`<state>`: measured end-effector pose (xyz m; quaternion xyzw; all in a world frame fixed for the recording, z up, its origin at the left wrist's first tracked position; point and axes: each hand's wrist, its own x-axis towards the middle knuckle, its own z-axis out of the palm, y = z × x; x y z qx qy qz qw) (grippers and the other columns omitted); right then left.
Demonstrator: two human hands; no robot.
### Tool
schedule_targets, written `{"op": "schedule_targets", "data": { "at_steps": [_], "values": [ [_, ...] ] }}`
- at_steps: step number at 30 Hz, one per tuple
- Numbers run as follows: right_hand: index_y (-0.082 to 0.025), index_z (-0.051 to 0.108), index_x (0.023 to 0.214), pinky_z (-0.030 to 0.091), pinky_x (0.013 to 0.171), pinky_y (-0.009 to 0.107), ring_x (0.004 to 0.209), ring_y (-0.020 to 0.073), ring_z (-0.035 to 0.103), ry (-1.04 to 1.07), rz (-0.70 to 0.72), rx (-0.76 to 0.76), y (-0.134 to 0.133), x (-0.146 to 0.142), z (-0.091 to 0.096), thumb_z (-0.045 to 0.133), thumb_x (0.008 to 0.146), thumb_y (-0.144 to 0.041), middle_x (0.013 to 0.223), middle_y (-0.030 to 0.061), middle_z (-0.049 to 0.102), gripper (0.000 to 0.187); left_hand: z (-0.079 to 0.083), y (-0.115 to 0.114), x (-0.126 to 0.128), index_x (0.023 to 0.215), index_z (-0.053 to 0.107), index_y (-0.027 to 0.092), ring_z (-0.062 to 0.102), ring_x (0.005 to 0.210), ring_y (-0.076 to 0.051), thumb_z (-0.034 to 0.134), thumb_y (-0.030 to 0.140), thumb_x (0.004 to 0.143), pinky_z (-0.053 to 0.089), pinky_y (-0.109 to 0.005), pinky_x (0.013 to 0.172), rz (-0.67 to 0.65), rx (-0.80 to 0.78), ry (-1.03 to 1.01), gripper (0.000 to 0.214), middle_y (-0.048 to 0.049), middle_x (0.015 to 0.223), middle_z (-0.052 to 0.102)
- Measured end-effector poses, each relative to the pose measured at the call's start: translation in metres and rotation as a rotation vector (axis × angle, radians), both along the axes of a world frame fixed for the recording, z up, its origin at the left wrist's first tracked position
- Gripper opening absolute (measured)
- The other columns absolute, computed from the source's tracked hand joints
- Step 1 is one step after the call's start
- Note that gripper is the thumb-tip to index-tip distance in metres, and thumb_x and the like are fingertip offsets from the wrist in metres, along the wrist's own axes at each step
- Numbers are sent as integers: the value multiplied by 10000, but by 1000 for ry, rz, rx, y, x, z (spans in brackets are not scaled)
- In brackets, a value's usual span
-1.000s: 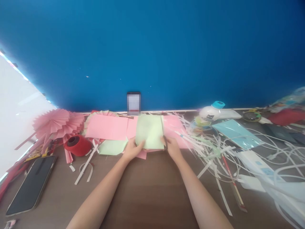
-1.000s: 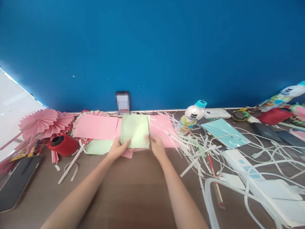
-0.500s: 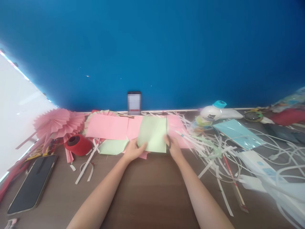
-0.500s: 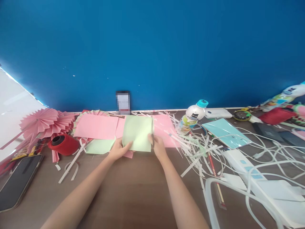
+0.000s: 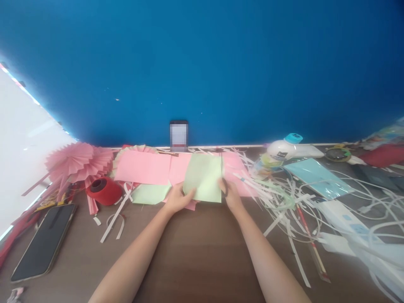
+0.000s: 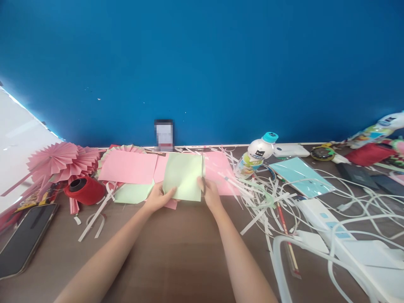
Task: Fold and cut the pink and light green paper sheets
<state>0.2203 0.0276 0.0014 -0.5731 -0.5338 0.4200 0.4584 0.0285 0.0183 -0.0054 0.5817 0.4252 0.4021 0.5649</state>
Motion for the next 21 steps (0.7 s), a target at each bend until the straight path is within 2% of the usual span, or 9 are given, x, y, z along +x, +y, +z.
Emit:
{"op": "schedule_targets", "data": {
  "at_steps": [11,21],
  "values": [
    [-200,285,510,265,437,220,474,85,299,-29,-8,-5,1,2,-5,513,673,-560,503,-47,283,456,5,1,-1,901,591,133,652,678,-217,506,344,763,528,-293,599,16,63,29,266,-31,673,661],
    [-198,311,504,261,427,221,471,88,304,-44,-28,-45,0,1,-2,527,655,-553,492,-44,300,442,2,1,-1,902,584,135,648,627,-213,518,365,753,531,-310,587,7,41,-7,281,-45,736,662]
  ]
}}
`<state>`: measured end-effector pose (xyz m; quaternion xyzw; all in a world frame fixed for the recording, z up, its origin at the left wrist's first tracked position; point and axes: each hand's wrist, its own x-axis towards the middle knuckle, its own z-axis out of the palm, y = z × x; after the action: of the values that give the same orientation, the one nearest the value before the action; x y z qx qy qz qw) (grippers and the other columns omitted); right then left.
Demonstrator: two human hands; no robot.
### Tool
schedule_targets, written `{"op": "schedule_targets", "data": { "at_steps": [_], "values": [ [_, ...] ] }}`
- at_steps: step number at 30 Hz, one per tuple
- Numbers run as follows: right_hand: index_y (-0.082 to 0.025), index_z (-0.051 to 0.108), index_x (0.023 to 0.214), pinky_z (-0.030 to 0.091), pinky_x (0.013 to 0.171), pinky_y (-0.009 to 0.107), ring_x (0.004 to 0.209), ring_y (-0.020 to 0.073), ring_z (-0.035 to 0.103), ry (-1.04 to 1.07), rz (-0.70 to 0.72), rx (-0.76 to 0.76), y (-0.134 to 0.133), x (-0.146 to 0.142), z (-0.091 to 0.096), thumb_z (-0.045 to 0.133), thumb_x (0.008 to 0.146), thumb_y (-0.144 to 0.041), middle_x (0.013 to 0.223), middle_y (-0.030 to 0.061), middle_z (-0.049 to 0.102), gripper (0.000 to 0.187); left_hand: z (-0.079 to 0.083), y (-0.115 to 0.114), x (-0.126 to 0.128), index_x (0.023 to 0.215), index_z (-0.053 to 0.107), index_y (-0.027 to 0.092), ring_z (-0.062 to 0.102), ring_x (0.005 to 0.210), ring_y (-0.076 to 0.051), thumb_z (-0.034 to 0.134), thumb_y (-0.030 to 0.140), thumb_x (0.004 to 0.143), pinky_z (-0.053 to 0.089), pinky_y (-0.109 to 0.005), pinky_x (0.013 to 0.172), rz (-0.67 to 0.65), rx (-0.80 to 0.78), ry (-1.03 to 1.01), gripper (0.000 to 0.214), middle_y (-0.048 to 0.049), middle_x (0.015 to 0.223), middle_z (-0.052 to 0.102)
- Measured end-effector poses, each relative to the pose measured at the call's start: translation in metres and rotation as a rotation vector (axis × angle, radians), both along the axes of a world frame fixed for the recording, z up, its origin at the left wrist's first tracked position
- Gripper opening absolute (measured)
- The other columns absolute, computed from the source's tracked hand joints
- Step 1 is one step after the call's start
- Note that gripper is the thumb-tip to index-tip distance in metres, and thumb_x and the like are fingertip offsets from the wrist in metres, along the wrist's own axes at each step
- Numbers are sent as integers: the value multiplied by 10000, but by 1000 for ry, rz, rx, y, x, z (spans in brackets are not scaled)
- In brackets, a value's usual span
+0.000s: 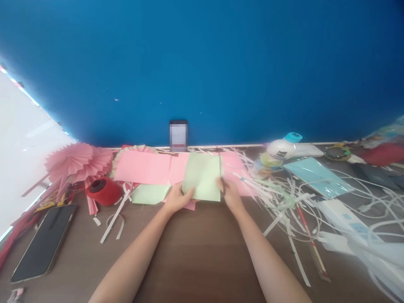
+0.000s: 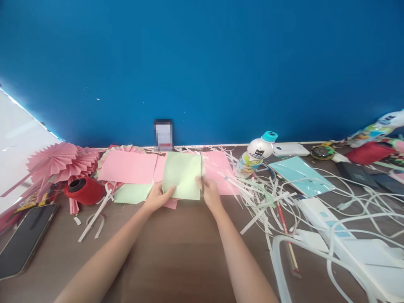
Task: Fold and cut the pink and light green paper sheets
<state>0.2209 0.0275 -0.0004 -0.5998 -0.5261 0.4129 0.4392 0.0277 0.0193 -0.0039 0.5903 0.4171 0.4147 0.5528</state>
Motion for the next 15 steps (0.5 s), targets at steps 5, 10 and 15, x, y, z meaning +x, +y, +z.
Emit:
{"op": "schedule_targets", "data": {
  "at_steps": [5,10,15],
  "values": [
    [-196,321,487,272,418,227,456,90,319,-2,-11,18,1,0,0,543,641,-569,473,-42,319,460,1,1,0,875,584,142,651,660,-218,520,372,748,523,-304,614,28,9,32,270,-46,755,669],
    [-193,346,473,286,402,232,447,97,351,-16,-28,9,-1,0,3,556,631,-589,457,-34,358,475,4,0,1,840,579,149,647,629,-208,528,371,739,512,-293,601,35,1,49,249,-35,720,665],
    [-186,391,479,315,411,235,439,107,396,-2,-37,-10,0,1,-3,571,644,-567,447,-35,396,452,3,0,1,842,584,142,642,667,-202,522,360,742,500,-277,606,53,34,71,248,-42,751,669]
  ]
}}
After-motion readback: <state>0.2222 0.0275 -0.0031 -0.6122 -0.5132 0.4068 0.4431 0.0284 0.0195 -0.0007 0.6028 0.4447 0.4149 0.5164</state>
